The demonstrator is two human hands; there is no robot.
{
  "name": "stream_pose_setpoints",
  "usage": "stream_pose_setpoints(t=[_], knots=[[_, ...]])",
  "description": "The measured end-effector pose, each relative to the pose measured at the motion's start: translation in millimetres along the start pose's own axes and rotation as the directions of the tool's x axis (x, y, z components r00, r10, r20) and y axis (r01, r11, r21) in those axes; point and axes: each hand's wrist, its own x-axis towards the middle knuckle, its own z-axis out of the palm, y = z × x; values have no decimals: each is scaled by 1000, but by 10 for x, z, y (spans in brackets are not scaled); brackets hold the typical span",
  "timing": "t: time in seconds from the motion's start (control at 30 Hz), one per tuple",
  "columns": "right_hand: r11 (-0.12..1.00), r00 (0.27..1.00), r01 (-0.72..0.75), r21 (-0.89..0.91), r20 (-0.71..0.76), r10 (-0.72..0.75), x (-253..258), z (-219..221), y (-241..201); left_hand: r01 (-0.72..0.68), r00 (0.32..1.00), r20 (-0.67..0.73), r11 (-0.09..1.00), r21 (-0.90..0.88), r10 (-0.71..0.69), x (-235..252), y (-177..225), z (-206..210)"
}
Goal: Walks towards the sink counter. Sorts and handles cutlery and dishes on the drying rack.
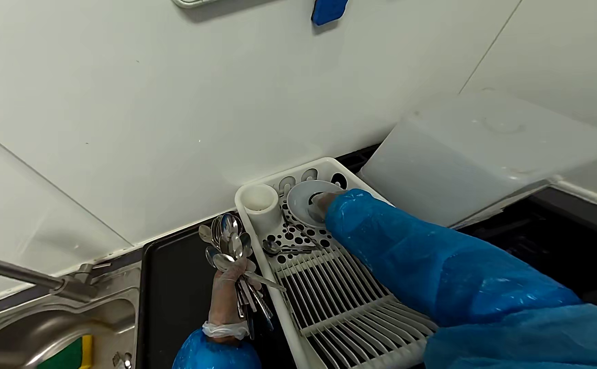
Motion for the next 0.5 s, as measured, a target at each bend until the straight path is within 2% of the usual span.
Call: stream_pose_setpoints(t=[0.13, 0.23, 0.33, 0.4, 0.43, 0.5], knots=[[992, 965, 122, -7, -234, -120, -207, 125, -288, 23, 999, -31, 1000, 5, -23, 27, -8, 18], [973, 961, 226, 50, -177, -214, -58, 371, -496, 48, 999, -6, 999, 20, -48, 54, -86, 39], [957, 983, 169, 236, -116, -145, 319, 547, -679, 70, 998, 2, 998, 10, -70, 7, -102, 51], [926, 975, 108, 363, -220, -28, 680, 738, -788, 69, 997, 21, 998, -4, -69, -15, -69, 32], [921, 967, 88, 380, -253, 12, 857, 808, -853, 66, 997, 46, 998, -6, -66, -27, -41, 9], [949, 975, 19, 313, -214, 51, 1005, 771, -1032, 50, 996, 80, 999, 0, -50, -71, -5, -55]])
